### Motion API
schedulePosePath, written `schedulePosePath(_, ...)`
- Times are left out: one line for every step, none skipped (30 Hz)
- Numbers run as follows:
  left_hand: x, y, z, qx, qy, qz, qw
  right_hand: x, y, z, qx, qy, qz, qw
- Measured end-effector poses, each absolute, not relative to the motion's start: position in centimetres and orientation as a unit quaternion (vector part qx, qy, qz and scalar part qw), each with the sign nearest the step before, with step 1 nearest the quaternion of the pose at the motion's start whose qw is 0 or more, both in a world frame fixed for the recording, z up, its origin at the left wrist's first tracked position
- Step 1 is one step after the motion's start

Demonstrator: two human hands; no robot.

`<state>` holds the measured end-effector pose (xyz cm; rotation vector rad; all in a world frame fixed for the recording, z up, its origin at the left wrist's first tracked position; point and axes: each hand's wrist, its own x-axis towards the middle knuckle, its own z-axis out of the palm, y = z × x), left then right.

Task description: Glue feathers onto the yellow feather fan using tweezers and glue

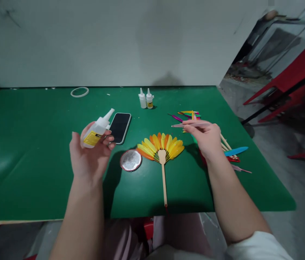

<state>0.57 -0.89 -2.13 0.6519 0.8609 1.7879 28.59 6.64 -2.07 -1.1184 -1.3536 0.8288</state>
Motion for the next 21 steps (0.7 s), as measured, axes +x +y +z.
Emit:
schedulePosePath(0.7,-0.8,-2.2,0.264,0.363,0.736,0.506,29.0,6.8,-2.7,-0.489,-0.598,0.340,0.537)
schedulePosePath(0.8,-0.7,-2.3,0.261,0.370,0.734,0.506,29.3,6.9,-3.2,-0.500,-0.621,0.328,0.507)
schedulePosePath(0.9,-0.7,-2.4,0.257,0.377,0.733,0.504,29.5,7.0,-3.6,-0.507,-0.646,0.318,0.475)
schedulePosePath(0.9,-0.6,-2.5,0.255,0.383,0.733,0.502,29.7,7.0,-3.9,-0.511,-0.668,0.309,0.443)
schedulePosePath(1.0,-0.6,-2.6,0.253,0.387,0.732,0.500,29.8,7.0,-4.1,-0.512,-0.689,0.304,0.413)
schedulePosePath(1.0,-0.6,-2.7,0.252,0.390,0.732,0.499,29.9,6.9,-4.2,-0.510,-0.706,0.303,0.386)
schedulePosePath(1.0,-0.6,-2.8,0.254,0.391,0.731,0.498,29.9,6.9,-4.2,-0.507,-0.720,0.304,0.364)
schedulePosePath(0.9,-0.6,-2.9,0.256,0.392,0.729,0.499,29.8,6.9,-4.3,-0.503,-0.730,0.307,0.345)
schedulePosePath(0.9,-0.6,-3.0,0.258,0.393,0.728,0.500,29.7,7.0,-4.4,-0.499,-0.739,0.310,0.330)
schedulePosePath(0.8,-0.6,-3.0,0.258,0.394,0.727,0.500,29.6,7.0,-4.5,-0.494,-0.746,0.311,0.320)
schedulePosePath(0.8,-0.6,-3.0,0.257,0.395,0.727,0.499,29.6,7.1,-4.6,-0.492,-0.750,0.311,0.313)
schedulePosePath(0.7,-0.6,-3.0,0.256,0.395,0.728,0.499,29.5,7.2,-4.8,-0.492,-0.753,0.310,0.309)
schedulePosePath(0.6,-0.7,-3.1,0.255,0.394,0.729,0.499,29.5,7.3,-5.0,-0.494,-0.754,0.308,0.304)
schedulePosePath(0.5,-0.7,-3.1,0.255,0.391,0.730,0.499,29.5,7.4,-5.1,-0.496,-0.754,0.308,0.300)
schedulePosePath(0.4,-0.7,-3.1,0.256,0.388,0.731,0.499,29.5,7.4,-5.3,-0.498,-0.755,0.308,0.295)
schedulePosePath(0.4,-0.8,-3.1,0.256,0.385,0.731,0.501,29.5,7.4,-5.4,-0.499,-0.756,0.308,0.290)
schedulePosePath(0.3,-0.8,-3.1,0.255,0.384,0.731,0.503,29.6,7.5,-5.5,-0.499,-0.758,0.309,0.285)
schedulePosePath(0.3,-0.8,-3.1,0.254,0.383,0.731,0.505,29.6,7.5,-5.5,-0.498,-0.760,0.309,0.281)
schedulePosePath(0.3,-0.8,-3.1,0.254,0.383,0.731,0.505,29.6,7.5,-5.5,-0.496,-0.762,0.310,0.279)
schedulePosePath(0.2,-0.9,-3.1,0.253,0.382,0.732,0.504,29.6,7.4,-5.6,-0.494,-0.763,0.310,0.277)
schedulePosePath(0.2,-0.9,-3.2,0.254,0.383,0.733,0.502,29.6,7.4,-5.6,-0.493,-0.765,0.309,0.277)
